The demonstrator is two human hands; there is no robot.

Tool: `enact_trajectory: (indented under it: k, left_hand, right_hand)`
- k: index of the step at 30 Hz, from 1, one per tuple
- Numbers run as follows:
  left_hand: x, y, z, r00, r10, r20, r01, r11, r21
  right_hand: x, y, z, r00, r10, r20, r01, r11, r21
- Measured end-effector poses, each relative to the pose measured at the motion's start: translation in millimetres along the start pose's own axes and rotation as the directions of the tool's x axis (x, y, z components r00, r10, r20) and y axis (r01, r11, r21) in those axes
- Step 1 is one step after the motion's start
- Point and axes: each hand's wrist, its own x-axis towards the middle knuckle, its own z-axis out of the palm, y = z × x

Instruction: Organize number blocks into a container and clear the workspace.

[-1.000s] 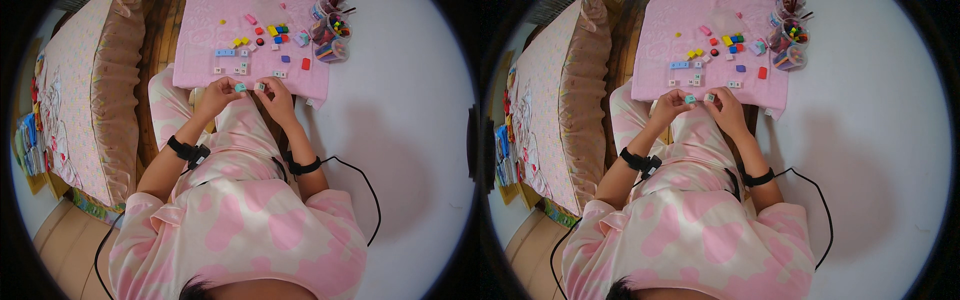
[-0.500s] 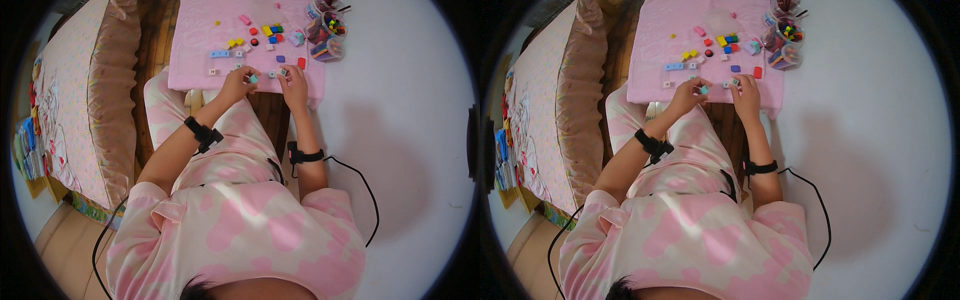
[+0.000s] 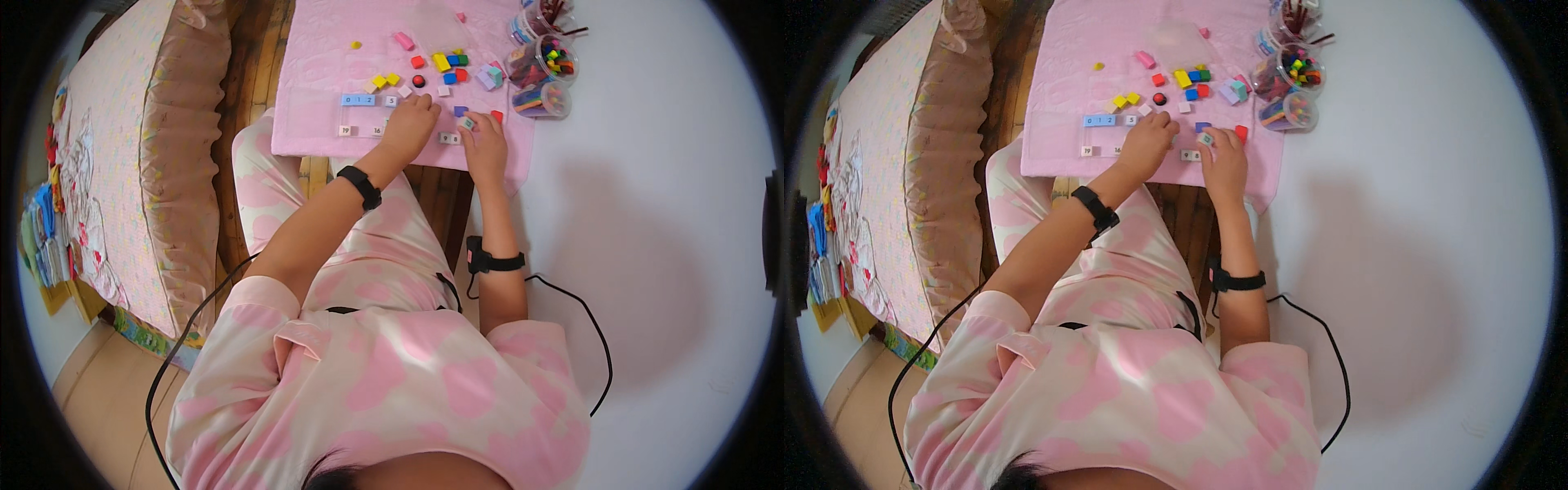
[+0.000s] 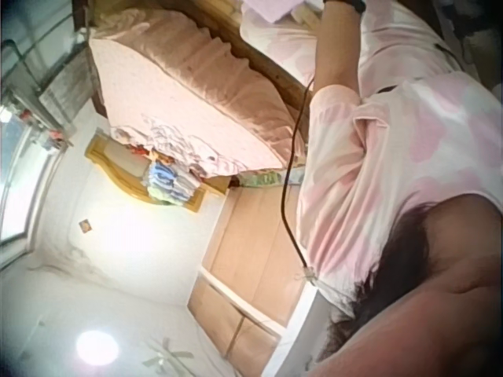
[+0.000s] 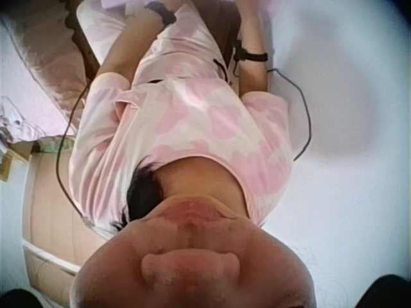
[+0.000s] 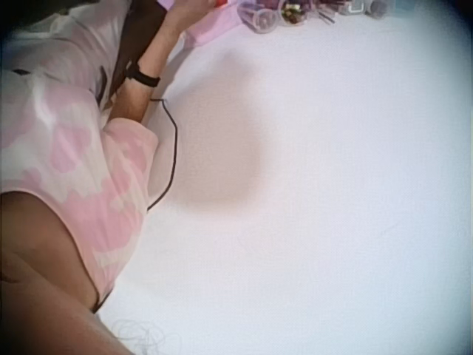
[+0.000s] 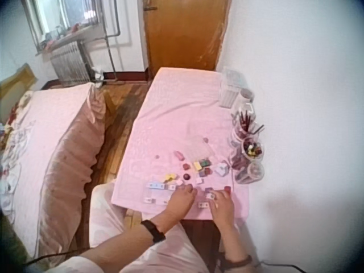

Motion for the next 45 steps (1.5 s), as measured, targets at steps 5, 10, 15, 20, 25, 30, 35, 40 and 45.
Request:
enact_trajectory:
  k: [5,10,15,20,25,30,35,40,45]
  left_hand:
    - [-5,3,-19,0.999,0.013,0.034,-0.014,1.000,0.026]
    - [-64,-31,-70,0.998,-0.059,-0.003,0.059,0.994,-0.089]
    - [-114,-39,-61,0.983,0.072,0.167,-0.061,0.996,-0.069]
    - [-125,-37,-61,0.970,0.111,0.218,-0.122,0.992,0.036]
    - [-128,-40,-61,0.976,0.116,0.187,-0.120,0.993,0.014]
    - [-127,-35,-61,0.980,0.116,0.159,-0.124,0.991,0.042]
    - [-123,-36,-65,0.974,0.087,0.207,-0.087,0.996,-0.010]
    - [-115,-33,-69,0.989,0.008,0.150,0.010,0.993,-0.114]
    - [-102,-28,-79,0.990,-0.046,0.137,0.076,0.972,-0.221]
  right_hand:
    - [-11,-6,-5,0.997,0.071,0.003,-0.071,0.997,0.022]
    - [-2,-45,32,0.994,-0.103,0.042,0.096,0.983,0.154]
    - [10,-75,78,0.965,-0.252,0.072,0.243,0.963,0.114]
    - [13,-79,97,0.894,-0.406,0.188,0.422,0.905,-0.055]
    - [7,-73,97,0.898,-0.412,0.154,0.432,0.893,-0.131]
    - [5,-71,101,0.898,-0.408,0.165,0.432,0.889,-0.152]
    - [1,-69,93,0.867,-0.445,0.223,0.482,0.863,-0.152]
    - [-6,-55,63,0.952,-0.306,0.013,0.306,0.951,-0.048]
    - [-3,0,14,0.991,-0.110,-0.079,0.105,0.993,-0.059]
